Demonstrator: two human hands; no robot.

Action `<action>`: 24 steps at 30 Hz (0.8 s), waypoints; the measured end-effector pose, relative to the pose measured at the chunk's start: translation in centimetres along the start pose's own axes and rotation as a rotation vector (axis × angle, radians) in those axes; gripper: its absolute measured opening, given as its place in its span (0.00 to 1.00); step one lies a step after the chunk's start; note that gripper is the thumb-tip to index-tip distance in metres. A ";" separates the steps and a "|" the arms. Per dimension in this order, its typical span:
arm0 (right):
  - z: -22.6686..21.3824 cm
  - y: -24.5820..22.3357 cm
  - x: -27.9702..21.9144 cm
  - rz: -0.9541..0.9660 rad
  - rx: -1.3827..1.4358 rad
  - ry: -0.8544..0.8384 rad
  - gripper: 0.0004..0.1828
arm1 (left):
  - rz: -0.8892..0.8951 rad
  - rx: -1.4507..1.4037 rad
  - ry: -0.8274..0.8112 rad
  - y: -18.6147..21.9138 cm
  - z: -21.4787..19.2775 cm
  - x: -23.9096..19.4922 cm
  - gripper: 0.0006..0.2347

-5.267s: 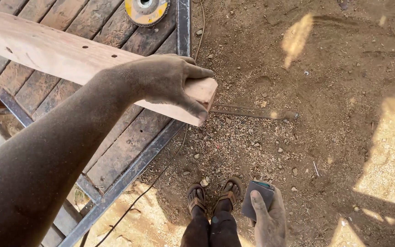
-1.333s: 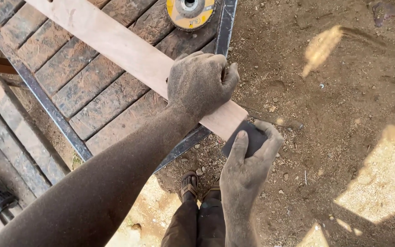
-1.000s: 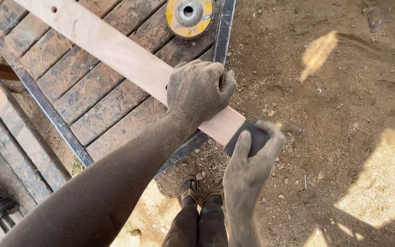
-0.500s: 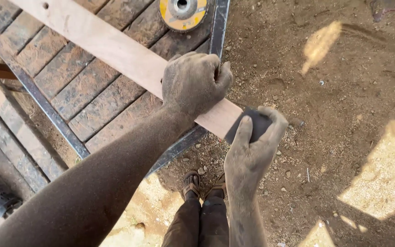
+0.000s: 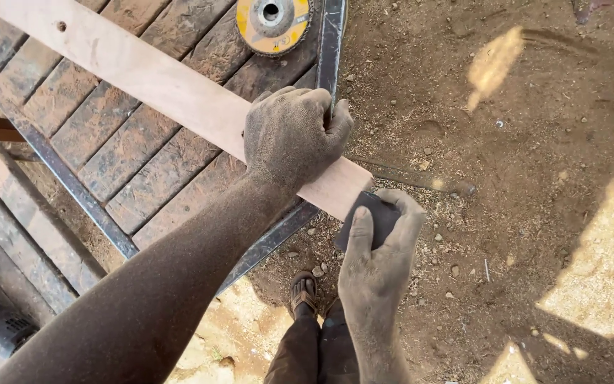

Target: Sanding the edges and corners of a wooden beam using a piece of sandpaper to smooth the surface.

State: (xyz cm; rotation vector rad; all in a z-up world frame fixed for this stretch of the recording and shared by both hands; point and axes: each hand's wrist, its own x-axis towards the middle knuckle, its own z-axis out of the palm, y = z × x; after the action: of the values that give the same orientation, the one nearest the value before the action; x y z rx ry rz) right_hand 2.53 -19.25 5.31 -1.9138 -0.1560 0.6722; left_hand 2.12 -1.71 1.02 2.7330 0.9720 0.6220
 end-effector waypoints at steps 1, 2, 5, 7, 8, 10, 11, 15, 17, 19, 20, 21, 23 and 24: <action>0.4 -0.3 1.2 0.005 0.008 0.000 0.16 | 0.005 0.006 -0.004 -0.2 0.0 0.6 0.16; 0.3 -0.4 1.8 -0.170 -0.019 0.029 0.15 | 0.000 0.002 0.007 0.0 0.0 0.4 0.17; 0.8 -0.3 1.2 -0.246 -0.013 0.041 0.16 | 0.024 0.009 0.045 -0.4 0.1 0.2 0.18; 0.6 -0.1 0.1 -0.151 0.008 0.041 0.19 | 0.055 -0.002 0.075 0.0 0.4 0.2 0.18; 0.8 0.1 -0.2 -0.097 0.038 0.018 0.20 | 0.049 0.002 0.081 -0.1 0.5 0.2 0.18; 1.3 0.2 -0.3 -0.033 0.066 -0.020 0.20 | 0.031 0.014 0.078 -0.1 0.3 0.2 0.18; 1.5 0.0 0.1 -0.095 0.108 0.010 0.19 | 0.017 -0.010 0.045 0.0 0.1 0.2 0.18; 1.7 0.5 -0.6 -0.104 0.115 0.127 0.23 | 0.007 -0.050 0.033 0.0 -0.1 0.4 0.17; 1.4 0.5 -1.0 -0.075 0.105 0.129 0.21 | 0.015 -0.049 0.062 -0.2 -0.1 0.1 0.16; 1.3 0.1 -0.5 -0.057 0.100 0.138 0.19 | 0.032 -0.050 0.102 -0.2 0.1 0.4 0.16; 1.1 -0.2 -0.2 -0.108 0.023 0.130 0.18 | 0.013 -0.049 0.096 -0.1 0.1 0.3 0.16; 0.9 -0.5 0.1 -0.159 -0.053 0.122 0.17 | -0.005 -0.048 0.090 0.0 0.2 0.2 0.16; 0.6 -0.7 0.3 -0.162 -0.042 0.105 0.16 | -0.001 -0.057 0.110 0.1 0.0 0.0 0.16; 0.7 -0.9 0.6 -0.172 -0.017 0.099 0.16 | 0.021 -0.065 0.138 0.0 0.0 0.3 0.17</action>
State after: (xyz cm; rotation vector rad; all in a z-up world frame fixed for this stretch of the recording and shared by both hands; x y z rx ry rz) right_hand 2.89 -18.03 5.69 -1.9201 -0.2609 0.4612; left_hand 2.36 -1.56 1.16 2.6759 0.9360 0.8397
